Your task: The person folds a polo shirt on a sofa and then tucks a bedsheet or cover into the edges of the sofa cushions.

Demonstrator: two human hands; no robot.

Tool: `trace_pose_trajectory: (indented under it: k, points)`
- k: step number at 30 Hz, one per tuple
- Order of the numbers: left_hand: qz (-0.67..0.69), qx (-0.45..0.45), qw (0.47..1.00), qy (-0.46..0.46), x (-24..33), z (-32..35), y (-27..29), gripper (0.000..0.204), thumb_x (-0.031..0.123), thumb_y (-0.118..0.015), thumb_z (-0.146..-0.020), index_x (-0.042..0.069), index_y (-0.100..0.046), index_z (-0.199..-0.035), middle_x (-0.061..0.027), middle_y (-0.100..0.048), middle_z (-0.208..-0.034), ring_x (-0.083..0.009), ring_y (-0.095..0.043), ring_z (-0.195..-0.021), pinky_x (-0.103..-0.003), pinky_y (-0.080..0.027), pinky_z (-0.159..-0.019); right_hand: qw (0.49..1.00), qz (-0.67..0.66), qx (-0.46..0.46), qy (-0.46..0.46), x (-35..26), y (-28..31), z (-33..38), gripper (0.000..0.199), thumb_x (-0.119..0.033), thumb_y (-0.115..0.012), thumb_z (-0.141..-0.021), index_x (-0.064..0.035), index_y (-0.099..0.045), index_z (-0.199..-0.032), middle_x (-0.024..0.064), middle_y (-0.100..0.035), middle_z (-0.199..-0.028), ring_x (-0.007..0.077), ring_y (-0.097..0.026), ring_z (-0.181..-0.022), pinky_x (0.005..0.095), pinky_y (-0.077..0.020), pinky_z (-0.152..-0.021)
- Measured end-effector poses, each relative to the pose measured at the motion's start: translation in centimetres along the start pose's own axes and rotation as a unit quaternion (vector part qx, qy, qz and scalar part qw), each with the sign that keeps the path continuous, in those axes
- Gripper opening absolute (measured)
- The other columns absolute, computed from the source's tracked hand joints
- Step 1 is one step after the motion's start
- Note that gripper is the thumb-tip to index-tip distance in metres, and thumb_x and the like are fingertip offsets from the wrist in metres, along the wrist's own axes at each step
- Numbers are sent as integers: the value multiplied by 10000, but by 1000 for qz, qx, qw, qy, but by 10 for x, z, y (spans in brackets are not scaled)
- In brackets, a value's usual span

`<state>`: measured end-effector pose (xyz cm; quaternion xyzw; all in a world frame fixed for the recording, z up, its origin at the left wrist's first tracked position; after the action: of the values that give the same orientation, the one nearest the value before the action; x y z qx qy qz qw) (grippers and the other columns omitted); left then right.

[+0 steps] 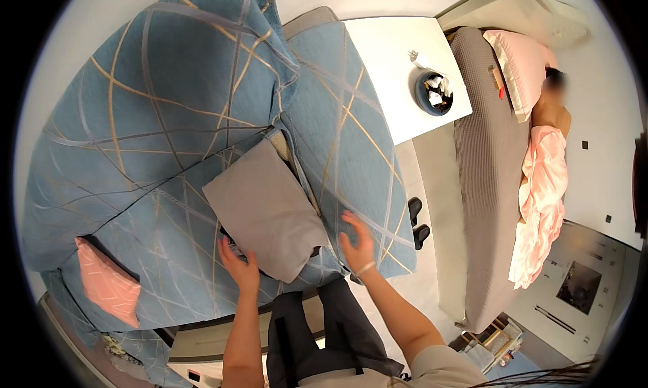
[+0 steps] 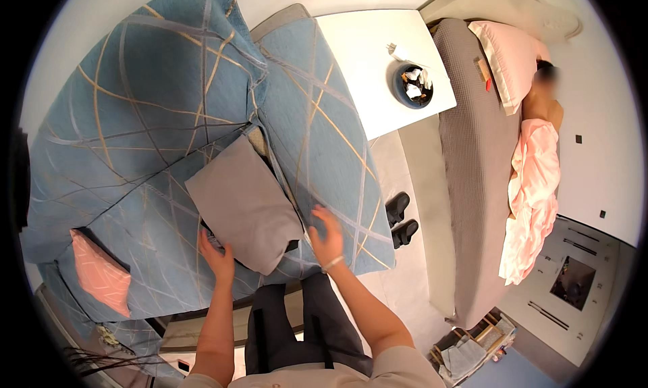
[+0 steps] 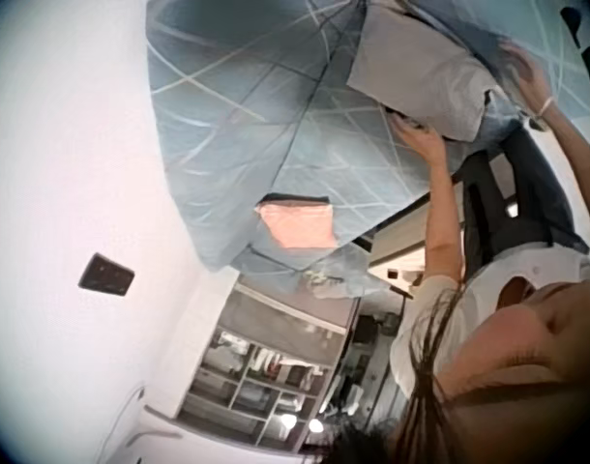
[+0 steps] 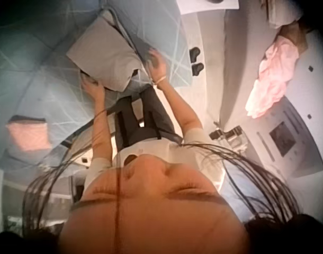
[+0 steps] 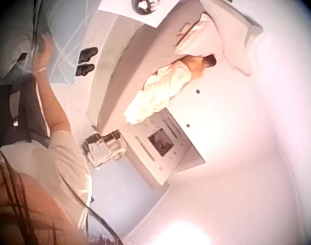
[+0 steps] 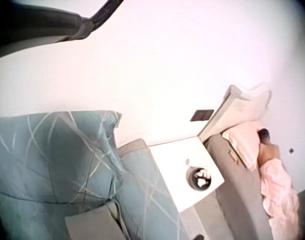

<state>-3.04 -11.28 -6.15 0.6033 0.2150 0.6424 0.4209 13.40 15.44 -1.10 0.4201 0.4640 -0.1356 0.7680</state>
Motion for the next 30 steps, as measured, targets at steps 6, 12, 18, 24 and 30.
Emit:
trace_pose_trajectory:
  k: [6, 12, 18, 24, 30]
  points:
    - [24, -121, 963, -240, 146, -52, -58, 440, 80, -582, -766, 57, -502, -1198, -116, -541, -1192, -330, -472, -1131, -438, -353, -976, 953, 258, 149, 61, 11, 73, -49, 588, -38, -575, -715, -76, -442, -1286, 172, -368, -1381, 346, -335, -1283, 452, -260, -1057]
    - [-72, -377, 862, -332, 191, -49, -175, 186, 139, -573, -788, 80, -627, -956, -86, -591, -1048, -289, -545, -990, -425, -397, -905, 921, 356, 153, 20, 40, 56, -76, 660, -229, -525, -718, -90, -381, -1347, 154, -327, -1418, 321, -335, -1278, 449, -241, -1029]
    - [-168, -319, 762, -539, 131, -18, -167, 202, 217, -549, -812, 104, -663, -934, -24, -612, -1024, -200, -523, -1045, -380, -282, -1015, 920, 357, 158, 22, 44, 66, -83, 664, -171, -494, -707, -74, -363, -1350, 154, -332, -1411, 341, -342, -1258, 456, -228, -1021]
    - [-288, -407, 738, -455, 110, -24, -178, 219, 280, -552, -817, 96, -659, -872, -79, -606, -1011, -197, -537, -1009, -387, -292, -999, 920, 359, 155, 18, 54, 64, -85, 687, -246, -513, -695, -93, -368, -1349, 155, -327, -1411, 337, -348, -1258, 477, -244, -1005]
    - [-338, -476, 789, -193, 80, -52, -194, 268, 275, -544, -849, 30, -598, -944, -120, -596, -1024, -237, -576, -922, -356, -428, -850, 917, 365, 161, 20, 63, 70, -82, 694, -240, -513, -686, -91, -362, -1347, 167, -335, -1402, 351, -351, -1250, 483, -244, -1004]
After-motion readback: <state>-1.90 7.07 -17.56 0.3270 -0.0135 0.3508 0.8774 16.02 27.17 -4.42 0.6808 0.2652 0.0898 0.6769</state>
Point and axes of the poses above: each hand's wrist, its own z-axis away from the middle knuckle, its own y-axis out of the back of the hand, x = y × z, the point moved 6 cm from there along -z, towards the middle knuckle
